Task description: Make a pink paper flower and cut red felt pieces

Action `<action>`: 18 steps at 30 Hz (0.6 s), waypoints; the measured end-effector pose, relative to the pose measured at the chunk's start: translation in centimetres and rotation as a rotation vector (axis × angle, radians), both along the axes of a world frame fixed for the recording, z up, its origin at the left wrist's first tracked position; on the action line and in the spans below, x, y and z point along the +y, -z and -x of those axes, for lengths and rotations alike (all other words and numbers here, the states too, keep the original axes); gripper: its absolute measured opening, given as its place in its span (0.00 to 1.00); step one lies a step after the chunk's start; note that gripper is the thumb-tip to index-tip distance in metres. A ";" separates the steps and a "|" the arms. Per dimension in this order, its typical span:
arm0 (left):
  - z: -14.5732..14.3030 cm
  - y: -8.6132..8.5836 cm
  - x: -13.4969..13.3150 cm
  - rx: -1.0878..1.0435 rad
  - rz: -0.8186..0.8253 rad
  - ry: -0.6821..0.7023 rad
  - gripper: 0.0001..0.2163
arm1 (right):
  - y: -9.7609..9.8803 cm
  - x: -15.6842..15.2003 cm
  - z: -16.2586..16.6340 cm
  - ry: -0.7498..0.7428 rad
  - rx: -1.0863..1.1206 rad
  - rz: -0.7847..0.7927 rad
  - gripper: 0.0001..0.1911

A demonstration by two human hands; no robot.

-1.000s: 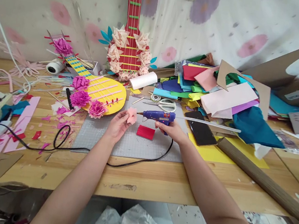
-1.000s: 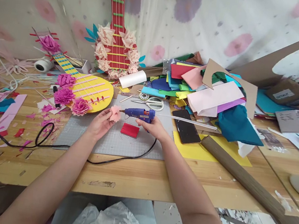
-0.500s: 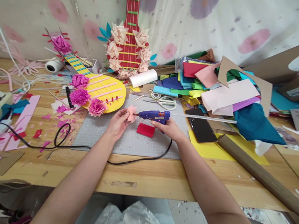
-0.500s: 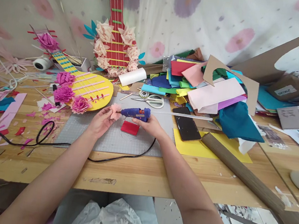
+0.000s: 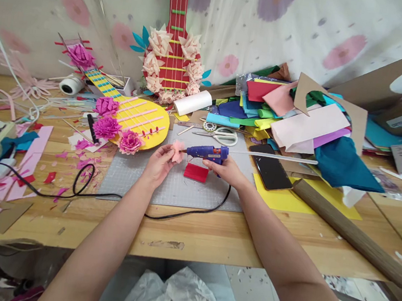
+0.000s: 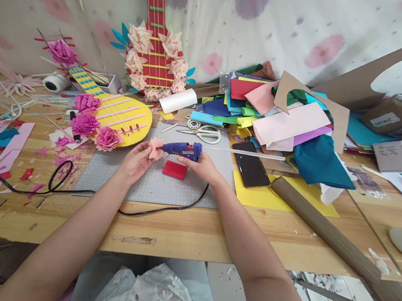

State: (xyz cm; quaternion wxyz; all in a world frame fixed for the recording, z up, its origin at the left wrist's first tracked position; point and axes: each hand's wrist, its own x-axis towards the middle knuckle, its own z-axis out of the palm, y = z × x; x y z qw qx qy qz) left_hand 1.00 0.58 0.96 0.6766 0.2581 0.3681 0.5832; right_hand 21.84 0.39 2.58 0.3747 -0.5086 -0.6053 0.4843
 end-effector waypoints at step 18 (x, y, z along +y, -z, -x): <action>0.1 -0.1 0.1 -0.045 0.028 -0.018 0.09 | -0.5 -0.2 -0.3 -0.038 0.003 0.008 0.20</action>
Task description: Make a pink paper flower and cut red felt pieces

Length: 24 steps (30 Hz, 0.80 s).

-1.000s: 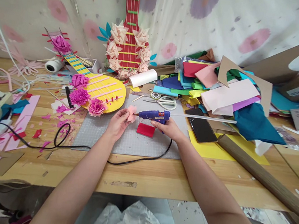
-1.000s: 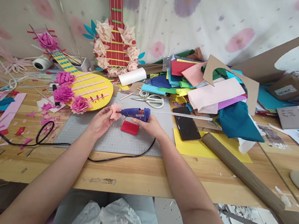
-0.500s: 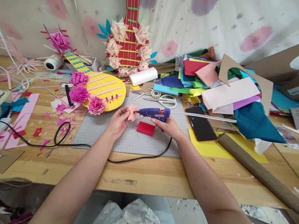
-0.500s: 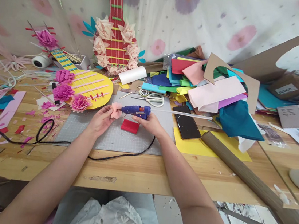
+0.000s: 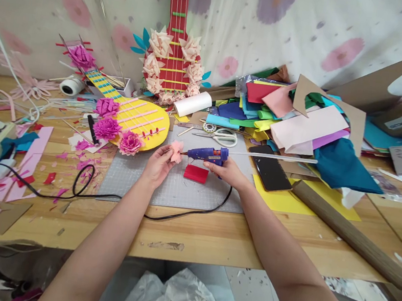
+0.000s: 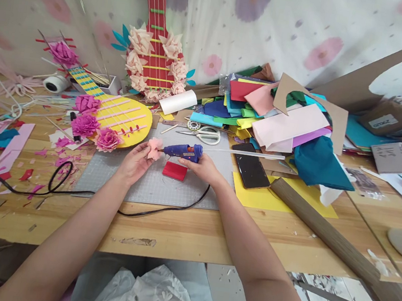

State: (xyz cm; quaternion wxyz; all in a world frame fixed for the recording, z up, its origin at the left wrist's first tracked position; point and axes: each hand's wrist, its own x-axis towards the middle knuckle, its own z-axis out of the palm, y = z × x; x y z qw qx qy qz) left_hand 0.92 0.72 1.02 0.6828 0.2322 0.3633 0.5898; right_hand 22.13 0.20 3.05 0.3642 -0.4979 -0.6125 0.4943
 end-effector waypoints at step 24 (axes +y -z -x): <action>0.0 0.3 -0.1 0.000 -0.005 -0.004 0.10 | 0.5 0.1 0.4 -0.005 -0.021 -0.028 0.23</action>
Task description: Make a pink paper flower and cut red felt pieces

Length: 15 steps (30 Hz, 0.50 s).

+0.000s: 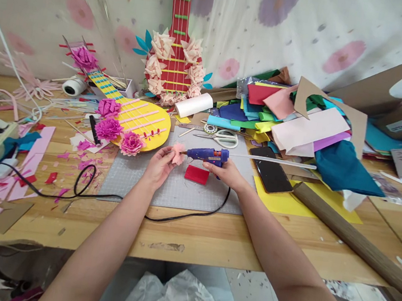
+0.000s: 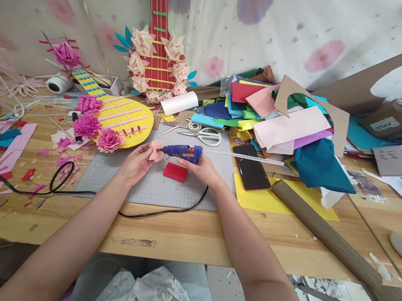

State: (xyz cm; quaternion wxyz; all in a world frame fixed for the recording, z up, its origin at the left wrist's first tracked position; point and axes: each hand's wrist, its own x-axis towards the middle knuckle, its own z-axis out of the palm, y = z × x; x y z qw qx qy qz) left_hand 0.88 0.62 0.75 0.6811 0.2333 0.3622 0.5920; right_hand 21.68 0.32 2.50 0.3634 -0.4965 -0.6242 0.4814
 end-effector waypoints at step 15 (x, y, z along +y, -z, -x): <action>0.0 -0.4 0.1 -0.030 0.034 -0.027 0.07 | -0.7 -0.1 -0.1 0.007 0.002 -0.024 0.21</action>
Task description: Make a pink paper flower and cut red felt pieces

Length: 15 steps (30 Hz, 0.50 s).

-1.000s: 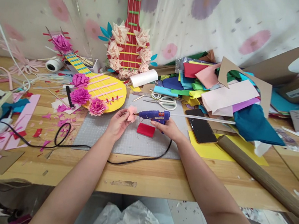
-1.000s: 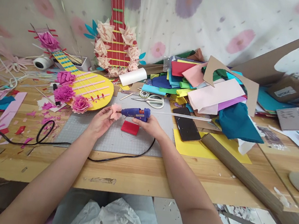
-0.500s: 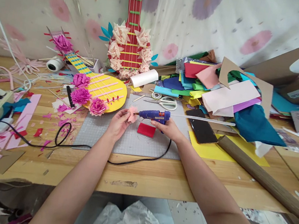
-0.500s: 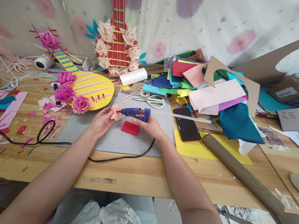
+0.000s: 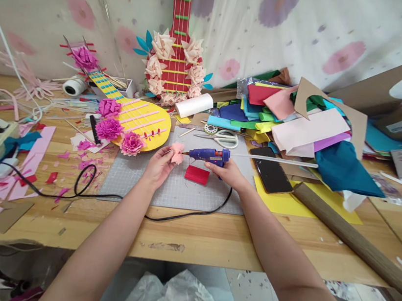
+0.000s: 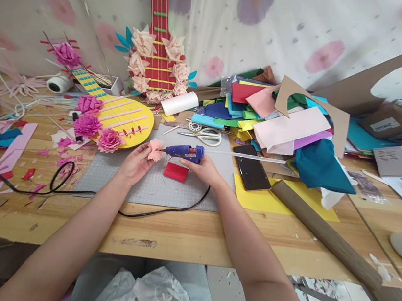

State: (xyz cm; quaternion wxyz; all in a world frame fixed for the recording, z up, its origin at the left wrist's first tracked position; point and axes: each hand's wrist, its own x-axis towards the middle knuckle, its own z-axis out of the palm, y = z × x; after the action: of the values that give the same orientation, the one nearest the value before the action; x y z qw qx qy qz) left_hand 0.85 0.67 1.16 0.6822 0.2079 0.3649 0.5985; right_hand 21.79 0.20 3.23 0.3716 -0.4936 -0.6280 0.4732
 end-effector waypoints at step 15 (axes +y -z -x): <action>0.0 0.4 0.0 0.028 -0.020 0.018 0.09 | 0.2 -0.2 0.1 -0.064 0.007 0.042 0.25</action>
State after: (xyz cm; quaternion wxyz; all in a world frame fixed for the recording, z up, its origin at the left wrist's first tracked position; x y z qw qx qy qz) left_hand 0.82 0.71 0.76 0.6802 0.2264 0.3666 0.5929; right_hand 21.69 -0.04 3.07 0.3481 -0.4790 -0.6321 0.4997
